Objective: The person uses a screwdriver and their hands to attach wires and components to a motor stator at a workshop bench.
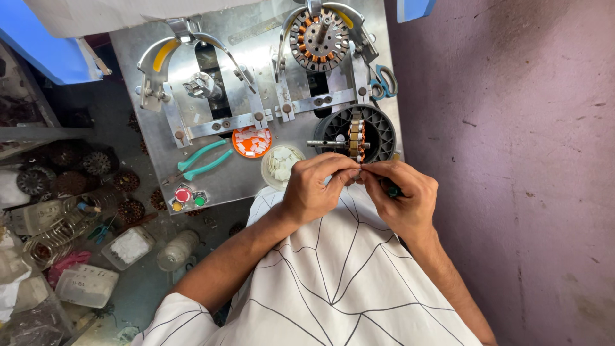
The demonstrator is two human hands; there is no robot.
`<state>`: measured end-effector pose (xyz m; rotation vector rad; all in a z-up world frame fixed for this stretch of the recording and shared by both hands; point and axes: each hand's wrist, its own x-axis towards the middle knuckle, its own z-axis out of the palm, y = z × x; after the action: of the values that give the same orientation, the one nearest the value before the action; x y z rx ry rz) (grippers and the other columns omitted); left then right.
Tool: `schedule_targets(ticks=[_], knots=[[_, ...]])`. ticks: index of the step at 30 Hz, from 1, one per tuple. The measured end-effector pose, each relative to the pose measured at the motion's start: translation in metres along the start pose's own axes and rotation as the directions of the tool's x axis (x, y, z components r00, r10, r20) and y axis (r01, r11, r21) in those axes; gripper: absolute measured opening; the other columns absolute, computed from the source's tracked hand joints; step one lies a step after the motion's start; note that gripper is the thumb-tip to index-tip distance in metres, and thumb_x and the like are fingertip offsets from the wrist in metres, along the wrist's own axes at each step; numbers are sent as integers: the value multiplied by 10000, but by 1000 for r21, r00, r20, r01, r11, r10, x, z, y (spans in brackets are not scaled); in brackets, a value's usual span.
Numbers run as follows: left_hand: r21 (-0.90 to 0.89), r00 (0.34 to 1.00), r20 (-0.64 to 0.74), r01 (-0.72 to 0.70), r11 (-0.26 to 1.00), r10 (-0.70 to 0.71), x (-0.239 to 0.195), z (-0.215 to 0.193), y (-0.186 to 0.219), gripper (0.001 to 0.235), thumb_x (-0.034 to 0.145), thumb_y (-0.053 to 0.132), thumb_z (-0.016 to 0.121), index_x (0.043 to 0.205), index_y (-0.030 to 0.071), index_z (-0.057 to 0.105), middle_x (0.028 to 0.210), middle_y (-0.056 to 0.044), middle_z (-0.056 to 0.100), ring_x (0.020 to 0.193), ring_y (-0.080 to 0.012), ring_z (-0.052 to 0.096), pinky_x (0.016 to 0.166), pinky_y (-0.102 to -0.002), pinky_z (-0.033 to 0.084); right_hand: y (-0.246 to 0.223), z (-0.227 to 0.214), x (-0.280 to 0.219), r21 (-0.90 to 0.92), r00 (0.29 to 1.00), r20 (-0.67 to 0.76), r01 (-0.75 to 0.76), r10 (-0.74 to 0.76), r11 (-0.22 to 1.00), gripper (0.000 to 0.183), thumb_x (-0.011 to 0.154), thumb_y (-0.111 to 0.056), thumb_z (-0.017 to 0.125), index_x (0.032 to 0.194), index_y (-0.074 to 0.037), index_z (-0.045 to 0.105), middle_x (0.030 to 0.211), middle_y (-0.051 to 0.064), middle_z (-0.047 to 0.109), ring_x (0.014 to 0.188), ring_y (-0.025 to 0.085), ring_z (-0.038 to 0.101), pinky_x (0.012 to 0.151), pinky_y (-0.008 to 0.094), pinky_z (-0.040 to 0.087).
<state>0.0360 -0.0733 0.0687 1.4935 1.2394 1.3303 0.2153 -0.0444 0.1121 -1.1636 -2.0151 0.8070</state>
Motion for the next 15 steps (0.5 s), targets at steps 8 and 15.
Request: schedule_targets(ticks=[8,15], knots=[[25,985,-7,-170,985,170,10,-4,-6,182,935,2,764,1106,44,714,1089,-93,746,987,-238,760,853,-327,628,8,1,4,145,975,-12,-216,220,966,154,885,14,800,1027,-7,744,900,72,757,788,117,739,689,220,577],[-71,989,49,-138,988,142,35,-19,-31,512,820,0,723,1320,66,635,1445,-110,613,1383,-292,568,1212,-438,419,21,13,8,60,975,-155,-155,162,986,150,884,64,785,1017,10,740,924,80,732,782,122,714,696,231,572]])
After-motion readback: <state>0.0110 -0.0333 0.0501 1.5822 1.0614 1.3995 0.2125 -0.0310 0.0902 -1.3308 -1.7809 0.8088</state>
